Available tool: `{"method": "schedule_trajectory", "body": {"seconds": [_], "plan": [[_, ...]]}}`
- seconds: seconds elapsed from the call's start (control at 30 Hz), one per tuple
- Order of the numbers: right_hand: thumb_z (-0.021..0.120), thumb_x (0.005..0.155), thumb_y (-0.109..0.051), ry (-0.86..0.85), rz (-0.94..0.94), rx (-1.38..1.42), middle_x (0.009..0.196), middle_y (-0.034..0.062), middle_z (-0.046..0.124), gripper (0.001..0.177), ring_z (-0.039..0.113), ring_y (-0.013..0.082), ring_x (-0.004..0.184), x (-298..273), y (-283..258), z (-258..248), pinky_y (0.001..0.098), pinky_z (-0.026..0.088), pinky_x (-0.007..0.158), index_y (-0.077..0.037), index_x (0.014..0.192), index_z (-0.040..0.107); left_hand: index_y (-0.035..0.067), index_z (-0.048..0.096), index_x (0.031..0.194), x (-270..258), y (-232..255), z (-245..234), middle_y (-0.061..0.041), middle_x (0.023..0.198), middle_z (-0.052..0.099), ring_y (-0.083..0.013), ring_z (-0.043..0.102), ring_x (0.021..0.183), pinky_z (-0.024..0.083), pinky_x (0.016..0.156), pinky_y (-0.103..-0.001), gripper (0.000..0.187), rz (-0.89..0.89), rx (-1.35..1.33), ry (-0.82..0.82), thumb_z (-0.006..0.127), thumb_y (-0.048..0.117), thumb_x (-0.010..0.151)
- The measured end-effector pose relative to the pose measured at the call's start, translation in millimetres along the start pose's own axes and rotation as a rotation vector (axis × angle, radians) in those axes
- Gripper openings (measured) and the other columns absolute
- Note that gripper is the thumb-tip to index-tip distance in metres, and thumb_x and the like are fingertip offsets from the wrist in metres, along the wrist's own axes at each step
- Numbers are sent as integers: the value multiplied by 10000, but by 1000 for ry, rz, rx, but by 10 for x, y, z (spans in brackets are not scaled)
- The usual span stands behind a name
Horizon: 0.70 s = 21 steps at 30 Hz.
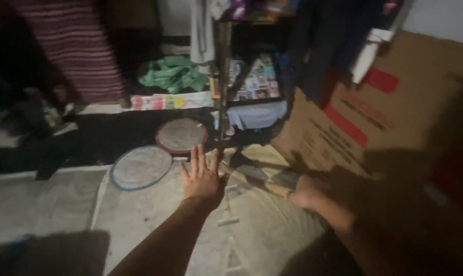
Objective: The person folds a sheet, removes and folds a bedsheet from a foam mattress, moves the mattress aside, and sweeps the floor with a broom.
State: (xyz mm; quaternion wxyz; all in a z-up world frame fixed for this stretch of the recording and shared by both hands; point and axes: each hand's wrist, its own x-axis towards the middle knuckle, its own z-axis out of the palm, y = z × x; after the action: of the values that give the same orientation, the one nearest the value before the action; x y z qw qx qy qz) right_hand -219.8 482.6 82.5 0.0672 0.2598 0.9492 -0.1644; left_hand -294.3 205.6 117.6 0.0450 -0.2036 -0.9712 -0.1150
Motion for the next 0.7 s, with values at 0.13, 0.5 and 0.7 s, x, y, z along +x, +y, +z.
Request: {"method": "schedule_trajectory", "body": {"seconds": [0.13,0.5,0.7], "plan": [[752,864,-468,-64,205,-224,954,154,769,522,746,271,887,-559,-32,-91,414,590,832,-22,1133,785,183,226,1600,-212,-190,20,-204,1683,70,-362,2,1570,111,1164,-691,731,101,40,40,548,435,993],[749,866,-436,-136,334,-87,946,155,770,484,752,275,875,-1402,782,474,421,602,820,-22,1116,772,204,185,1610,-962,241,56,-162,1697,26,-337,5,1565,118,1173,-676,827,206,99,-170,572,506,944],[748,867,-419,-168,447,-45,942,156,770,463,755,277,868,-1994,1833,533,424,608,813,-23,1106,764,190,163,1614,-1395,732,310,-173,1698,22,-339,-8,1568,93,1181,-676,795,224,124,-201,529,507,982]]}}
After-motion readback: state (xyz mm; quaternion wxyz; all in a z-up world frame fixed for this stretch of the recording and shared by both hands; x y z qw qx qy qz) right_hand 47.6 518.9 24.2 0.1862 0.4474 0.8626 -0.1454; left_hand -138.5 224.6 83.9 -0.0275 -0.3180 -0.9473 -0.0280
